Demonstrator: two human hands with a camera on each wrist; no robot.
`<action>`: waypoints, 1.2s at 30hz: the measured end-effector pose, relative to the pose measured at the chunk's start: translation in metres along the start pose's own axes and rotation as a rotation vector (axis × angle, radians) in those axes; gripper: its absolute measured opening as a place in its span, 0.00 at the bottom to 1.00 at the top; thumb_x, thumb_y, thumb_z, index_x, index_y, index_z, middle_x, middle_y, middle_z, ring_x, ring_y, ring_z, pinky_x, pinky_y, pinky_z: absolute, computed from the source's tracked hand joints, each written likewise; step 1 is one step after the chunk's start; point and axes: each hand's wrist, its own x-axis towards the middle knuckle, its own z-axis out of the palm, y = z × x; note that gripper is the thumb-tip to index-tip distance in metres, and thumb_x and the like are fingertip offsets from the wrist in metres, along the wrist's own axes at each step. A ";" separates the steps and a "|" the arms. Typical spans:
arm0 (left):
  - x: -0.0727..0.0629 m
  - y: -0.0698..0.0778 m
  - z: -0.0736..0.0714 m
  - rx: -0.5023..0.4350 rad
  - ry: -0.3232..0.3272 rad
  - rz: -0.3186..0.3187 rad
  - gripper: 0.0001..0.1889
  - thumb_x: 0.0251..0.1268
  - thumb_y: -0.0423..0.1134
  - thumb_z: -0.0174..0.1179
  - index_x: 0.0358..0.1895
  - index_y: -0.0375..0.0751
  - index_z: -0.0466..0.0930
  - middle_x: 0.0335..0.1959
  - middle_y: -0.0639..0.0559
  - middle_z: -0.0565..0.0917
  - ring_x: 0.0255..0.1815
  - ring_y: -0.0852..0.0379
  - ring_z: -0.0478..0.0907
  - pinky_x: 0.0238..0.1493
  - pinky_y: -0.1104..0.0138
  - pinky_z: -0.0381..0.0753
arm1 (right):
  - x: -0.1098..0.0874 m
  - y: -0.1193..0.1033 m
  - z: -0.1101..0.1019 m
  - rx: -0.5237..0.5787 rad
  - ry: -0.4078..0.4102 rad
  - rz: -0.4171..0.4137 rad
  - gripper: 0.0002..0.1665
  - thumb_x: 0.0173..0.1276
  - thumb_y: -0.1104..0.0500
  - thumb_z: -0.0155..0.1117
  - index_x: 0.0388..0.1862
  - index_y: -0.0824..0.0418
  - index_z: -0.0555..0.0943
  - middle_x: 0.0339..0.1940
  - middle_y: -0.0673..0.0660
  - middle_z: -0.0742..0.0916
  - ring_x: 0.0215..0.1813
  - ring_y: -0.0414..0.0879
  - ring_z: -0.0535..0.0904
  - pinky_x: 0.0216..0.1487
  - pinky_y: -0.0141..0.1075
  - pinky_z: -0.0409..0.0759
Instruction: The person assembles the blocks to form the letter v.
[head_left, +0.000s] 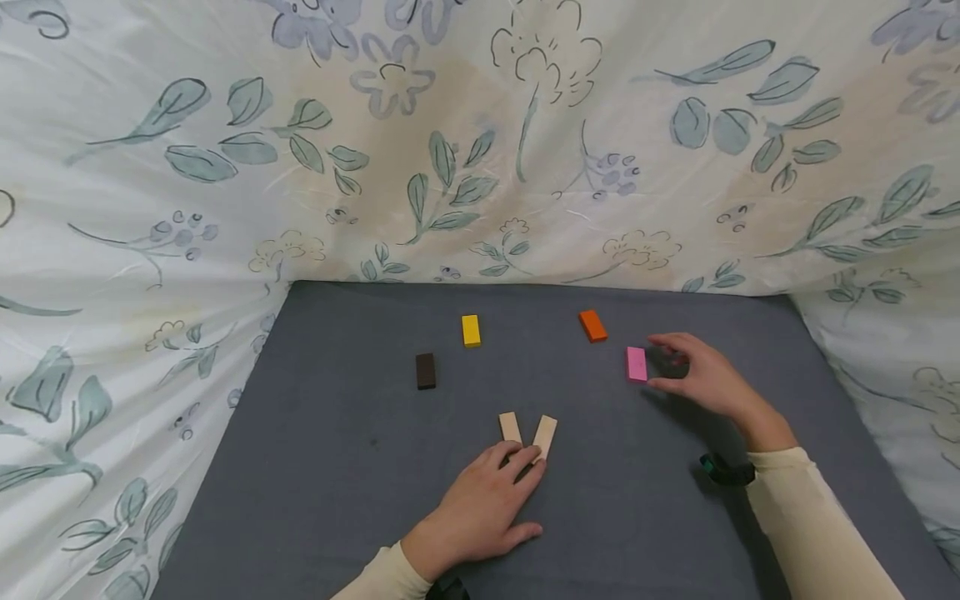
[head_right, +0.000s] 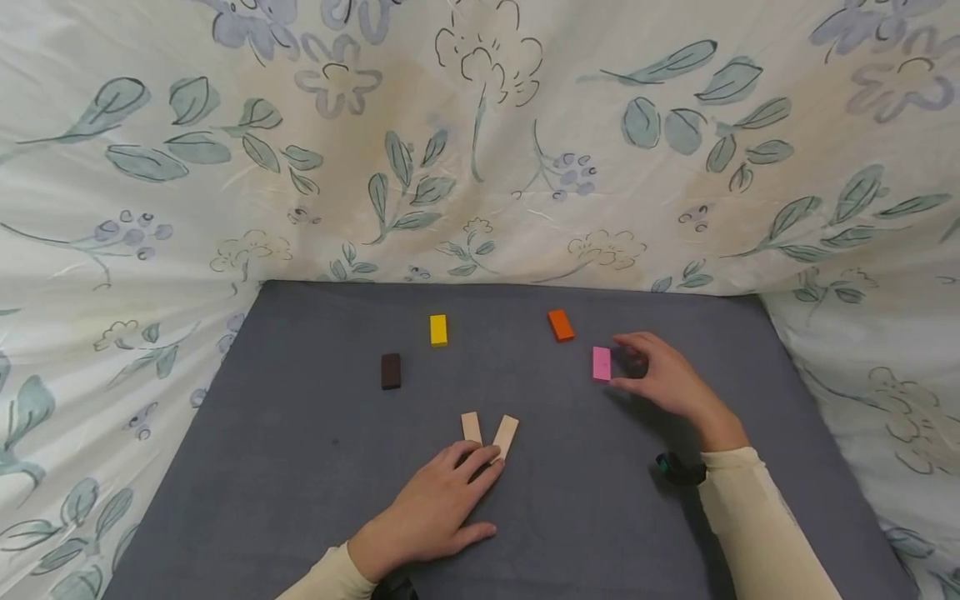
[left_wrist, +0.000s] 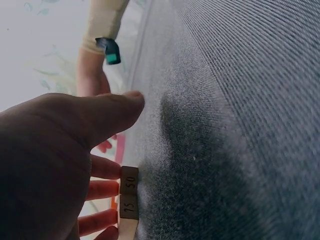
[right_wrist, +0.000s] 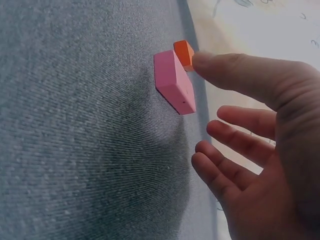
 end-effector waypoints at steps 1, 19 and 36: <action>0.000 0.000 0.000 -0.002 -0.002 -0.003 0.40 0.76 0.69 0.61 0.81 0.49 0.73 0.80 0.52 0.69 0.76 0.51 0.67 0.75 0.56 0.73 | 0.001 0.001 0.000 0.003 0.000 -0.007 0.47 0.68 0.49 0.83 0.79 0.66 0.73 0.72 0.69 0.77 0.65 0.67 0.75 0.65 0.69 0.75; 0.001 0.001 0.001 0.019 0.014 -0.003 0.41 0.73 0.68 0.66 0.80 0.48 0.73 0.79 0.51 0.70 0.76 0.50 0.67 0.75 0.55 0.72 | 0.011 0.010 0.009 0.000 -0.035 -0.071 0.43 0.69 0.53 0.81 0.77 0.66 0.76 0.72 0.69 0.78 0.66 0.65 0.75 0.67 0.68 0.75; 0.000 0.001 0.001 0.010 0.016 -0.010 0.41 0.74 0.69 0.64 0.80 0.48 0.74 0.78 0.52 0.70 0.75 0.51 0.67 0.76 0.55 0.71 | 0.013 0.014 0.016 -0.018 0.007 -0.066 0.39 0.70 0.52 0.81 0.75 0.64 0.78 0.71 0.68 0.80 0.66 0.64 0.75 0.67 0.67 0.74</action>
